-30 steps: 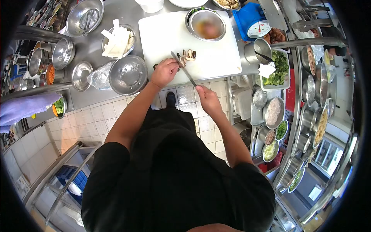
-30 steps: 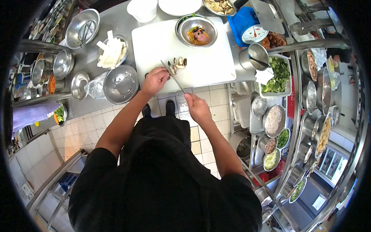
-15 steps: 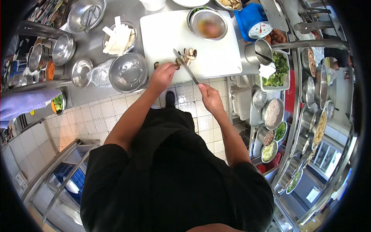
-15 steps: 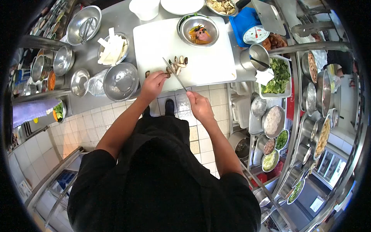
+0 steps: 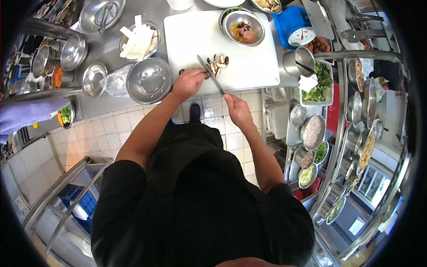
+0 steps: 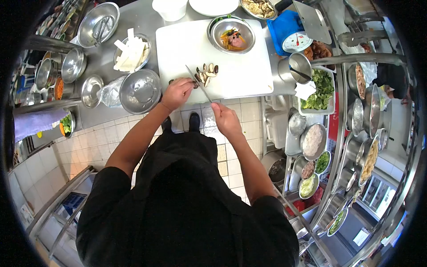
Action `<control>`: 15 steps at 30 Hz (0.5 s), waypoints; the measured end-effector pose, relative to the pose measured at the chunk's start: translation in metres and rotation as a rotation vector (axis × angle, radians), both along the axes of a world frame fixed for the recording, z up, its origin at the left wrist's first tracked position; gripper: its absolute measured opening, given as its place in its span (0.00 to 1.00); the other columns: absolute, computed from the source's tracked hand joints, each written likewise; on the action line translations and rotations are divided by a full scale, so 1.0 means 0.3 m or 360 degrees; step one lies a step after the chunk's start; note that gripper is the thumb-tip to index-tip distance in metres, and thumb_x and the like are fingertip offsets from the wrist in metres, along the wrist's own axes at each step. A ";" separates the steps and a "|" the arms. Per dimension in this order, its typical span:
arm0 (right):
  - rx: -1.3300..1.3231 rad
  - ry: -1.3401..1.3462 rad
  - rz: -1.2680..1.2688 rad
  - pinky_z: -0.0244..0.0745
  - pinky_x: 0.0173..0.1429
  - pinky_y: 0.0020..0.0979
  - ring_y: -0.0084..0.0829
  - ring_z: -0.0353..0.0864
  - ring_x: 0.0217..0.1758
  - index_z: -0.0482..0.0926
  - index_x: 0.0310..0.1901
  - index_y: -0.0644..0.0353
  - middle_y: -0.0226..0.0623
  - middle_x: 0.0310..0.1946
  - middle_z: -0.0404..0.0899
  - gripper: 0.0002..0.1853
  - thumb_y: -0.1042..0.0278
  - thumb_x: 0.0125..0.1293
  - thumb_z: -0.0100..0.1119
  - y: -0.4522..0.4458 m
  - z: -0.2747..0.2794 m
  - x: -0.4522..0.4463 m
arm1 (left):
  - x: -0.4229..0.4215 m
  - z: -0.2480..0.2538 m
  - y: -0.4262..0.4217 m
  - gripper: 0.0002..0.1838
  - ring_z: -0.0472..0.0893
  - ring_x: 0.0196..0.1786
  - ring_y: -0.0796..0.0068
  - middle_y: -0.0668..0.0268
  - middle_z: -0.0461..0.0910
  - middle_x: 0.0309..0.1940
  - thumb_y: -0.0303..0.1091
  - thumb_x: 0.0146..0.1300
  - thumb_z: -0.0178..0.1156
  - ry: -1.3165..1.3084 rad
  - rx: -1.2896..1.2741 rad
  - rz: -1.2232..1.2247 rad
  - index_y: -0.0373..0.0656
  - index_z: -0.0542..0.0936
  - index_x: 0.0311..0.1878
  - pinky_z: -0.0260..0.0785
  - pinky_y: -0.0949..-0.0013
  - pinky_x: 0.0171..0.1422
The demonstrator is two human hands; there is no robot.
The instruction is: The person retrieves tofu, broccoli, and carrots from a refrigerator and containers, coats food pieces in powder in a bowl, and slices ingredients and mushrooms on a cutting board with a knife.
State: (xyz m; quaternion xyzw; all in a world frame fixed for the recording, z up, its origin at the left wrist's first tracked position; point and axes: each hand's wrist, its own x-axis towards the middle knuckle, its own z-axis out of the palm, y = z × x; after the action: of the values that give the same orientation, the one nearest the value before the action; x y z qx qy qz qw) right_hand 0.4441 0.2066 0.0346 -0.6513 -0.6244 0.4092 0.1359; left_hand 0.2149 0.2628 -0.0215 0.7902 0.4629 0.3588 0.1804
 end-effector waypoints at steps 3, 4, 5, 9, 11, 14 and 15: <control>-0.0068 0.0025 0.0041 0.73 0.52 0.47 0.56 0.79 0.47 0.80 0.50 0.57 0.56 0.40 0.81 0.24 0.45 0.72 0.44 -0.012 0.074 0.020 | -0.007 -0.033 -0.001 0.06 0.80 0.44 0.58 0.60 0.80 0.42 0.23 0.56 0.60 -0.0014 0.0059 -0.0001 0.39 0.81 0.37 0.73 0.60 0.50; -0.0039 -0.0013 0.0059 0.74 0.51 0.47 0.56 0.79 0.47 0.80 0.50 0.57 0.56 0.39 0.81 0.24 0.45 0.72 0.44 -0.006 0.058 0.013 | -0.013 -0.035 0.002 0.07 0.79 0.45 0.59 0.61 0.80 0.42 0.23 0.55 0.59 0.0003 0.0066 0.0015 0.40 0.82 0.38 0.72 0.61 0.51; -0.0016 -0.0055 0.0072 0.74 0.51 0.47 0.56 0.79 0.46 0.81 0.50 0.57 0.56 0.39 0.81 0.24 0.45 0.73 0.44 -0.007 0.031 0.007 | -0.014 -0.039 0.002 0.09 0.79 0.45 0.60 0.61 0.80 0.43 0.22 0.54 0.58 0.0016 0.0067 0.0025 0.41 0.82 0.39 0.72 0.61 0.51; 0.0061 -0.0049 0.0068 0.74 0.50 0.47 0.57 0.80 0.45 0.81 0.50 0.56 0.55 0.38 0.81 0.24 0.46 0.73 0.43 -0.004 0.023 -0.002 | -0.006 -0.045 -0.010 0.07 0.79 0.45 0.58 0.61 0.80 0.42 0.22 0.55 0.60 -0.0042 0.0043 0.0022 0.40 0.82 0.38 0.72 0.60 0.51; 0.0056 0.0006 0.0070 0.75 0.49 0.47 0.57 0.80 0.45 0.81 0.50 0.57 0.55 0.38 0.81 0.24 0.46 0.73 0.43 -0.022 0.048 0.012 | -0.011 -0.047 -0.007 0.08 0.79 0.44 0.58 0.61 0.80 0.42 0.22 0.54 0.59 -0.0039 0.0066 0.0024 0.40 0.82 0.38 0.72 0.61 0.51; 0.0060 -0.0082 0.0092 0.75 0.49 0.46 0.56 0.80 0.44 0.80 0.50 0.58 0.55 0.37 0.81 0.24 0.46 0.73 0.44 -0.029 0.003 -0.003 | -0.012 -0.045 -0.014 0.09 0.79 0.44 0.59 0.61 0.80 0.42 0.21 0.54 0.59 -0.0030 0.0106 0.0052 0.40 0.82 0.38 0.72 0.61 0.51; 0.0069 -0.0141 0.0097 0.75 0.49 0.46 0.56 0.80 0.44 0.80 0.50 0.58 0.56 0.37 0.81 0.24 0.46 0.73 0.44 -0.032 -0.011 -0.004 | -0.004 -0.039 -0.016 0.09 0.79 0.44 0.59 0.62 0.80 0.41 0.21 0.54 0.59 -0.0027 0.0126 0.0060 0.40 0.82 0.38 0.72 0.62 0.51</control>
State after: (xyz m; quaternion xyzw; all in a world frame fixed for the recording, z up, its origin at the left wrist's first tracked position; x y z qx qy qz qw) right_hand 0.4428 0.1970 0.0312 -0.6464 -0.6581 0.3702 0.1096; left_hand 0.2135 0.2581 -0.0333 0.7847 0.4617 0.3869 0.1462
